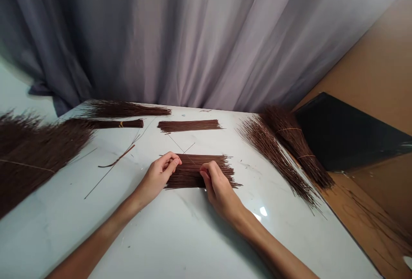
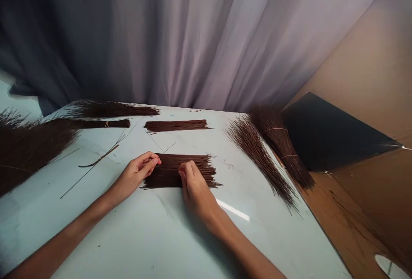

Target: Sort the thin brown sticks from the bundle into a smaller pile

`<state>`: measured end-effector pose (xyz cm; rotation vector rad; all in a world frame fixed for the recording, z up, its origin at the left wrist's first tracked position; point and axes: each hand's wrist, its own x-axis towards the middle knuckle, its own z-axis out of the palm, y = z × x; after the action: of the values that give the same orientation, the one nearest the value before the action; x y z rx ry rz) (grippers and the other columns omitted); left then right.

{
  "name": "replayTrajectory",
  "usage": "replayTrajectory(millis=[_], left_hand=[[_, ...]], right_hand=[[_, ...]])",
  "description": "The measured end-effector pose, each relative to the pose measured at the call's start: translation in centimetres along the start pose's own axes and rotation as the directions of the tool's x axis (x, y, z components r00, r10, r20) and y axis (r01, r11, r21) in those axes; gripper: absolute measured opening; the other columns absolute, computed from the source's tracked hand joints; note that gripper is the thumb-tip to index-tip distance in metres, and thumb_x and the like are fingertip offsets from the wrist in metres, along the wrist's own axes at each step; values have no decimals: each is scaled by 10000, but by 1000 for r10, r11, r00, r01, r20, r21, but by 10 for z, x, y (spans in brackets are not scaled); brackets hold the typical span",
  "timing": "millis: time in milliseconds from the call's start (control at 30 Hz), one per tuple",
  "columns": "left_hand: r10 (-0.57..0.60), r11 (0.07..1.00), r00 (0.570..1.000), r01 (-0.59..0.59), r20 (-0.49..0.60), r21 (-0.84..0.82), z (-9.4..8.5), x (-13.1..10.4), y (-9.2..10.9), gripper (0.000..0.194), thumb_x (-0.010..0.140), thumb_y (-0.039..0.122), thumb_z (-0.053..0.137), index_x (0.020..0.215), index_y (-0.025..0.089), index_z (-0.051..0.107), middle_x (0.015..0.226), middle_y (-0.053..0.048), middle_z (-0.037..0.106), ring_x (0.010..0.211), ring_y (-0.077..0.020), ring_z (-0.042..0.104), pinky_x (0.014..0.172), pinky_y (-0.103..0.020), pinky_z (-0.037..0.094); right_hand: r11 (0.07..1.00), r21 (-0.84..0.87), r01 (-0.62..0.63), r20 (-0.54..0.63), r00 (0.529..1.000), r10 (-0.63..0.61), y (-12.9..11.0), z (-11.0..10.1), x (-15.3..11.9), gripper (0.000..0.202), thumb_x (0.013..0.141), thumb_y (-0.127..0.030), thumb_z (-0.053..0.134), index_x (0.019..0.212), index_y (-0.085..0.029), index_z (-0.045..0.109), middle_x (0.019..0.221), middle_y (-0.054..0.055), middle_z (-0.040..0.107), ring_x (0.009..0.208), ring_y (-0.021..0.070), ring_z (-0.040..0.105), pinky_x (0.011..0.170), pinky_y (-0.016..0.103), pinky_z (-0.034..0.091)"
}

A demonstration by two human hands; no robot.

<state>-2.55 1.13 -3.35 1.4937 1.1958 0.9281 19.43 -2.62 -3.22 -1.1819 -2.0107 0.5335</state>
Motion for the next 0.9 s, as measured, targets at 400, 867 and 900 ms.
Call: replayTrajectory(millis=[400, 867, 900], left_hand=[[-47, 993, 997, 39, -65, -113, 2, -4, 13, 322, 951, 532, 614, 1001, 218, 665, 597, 71, 356, 518, -98, 285, 468, -209, 231], [-33, 997, 996, 27, -85, -69, -2, -2, 20, 350, 940, 519, 626, 872, 177, 660, 689, 35, 492, 544, -87, 341, 475, -207, 238], [-32, 997, 996, 26, -79, -70, -2, -2, 19, 356, 941, 523, 624, 875, 175, 660, 684, 34, 492, 546, -90, 340, 474, -209, 236]], right_hand=[[1000, 5, -14, 98, 995, 13, -3, 4, -3, 165, 1070, -178, 295, 981, -237, 421, 955, 28, 493, 789, 162, 484, 701, 298, 440], [1000, -2, -1, 137, 991, 1, -4, 6, -4, 154, 1084, -198, 276, 1003, -236, 402, 973, 29, 481, 821, 166, 479, 716, 296, 418], [1000, 0, 0, 135, 991, 0, -4, 7, -4, 153, 1082, -195, 275, 1004, -236, 401, 976, 30, 480, 824, 167, 480, 718, 297, 419]])
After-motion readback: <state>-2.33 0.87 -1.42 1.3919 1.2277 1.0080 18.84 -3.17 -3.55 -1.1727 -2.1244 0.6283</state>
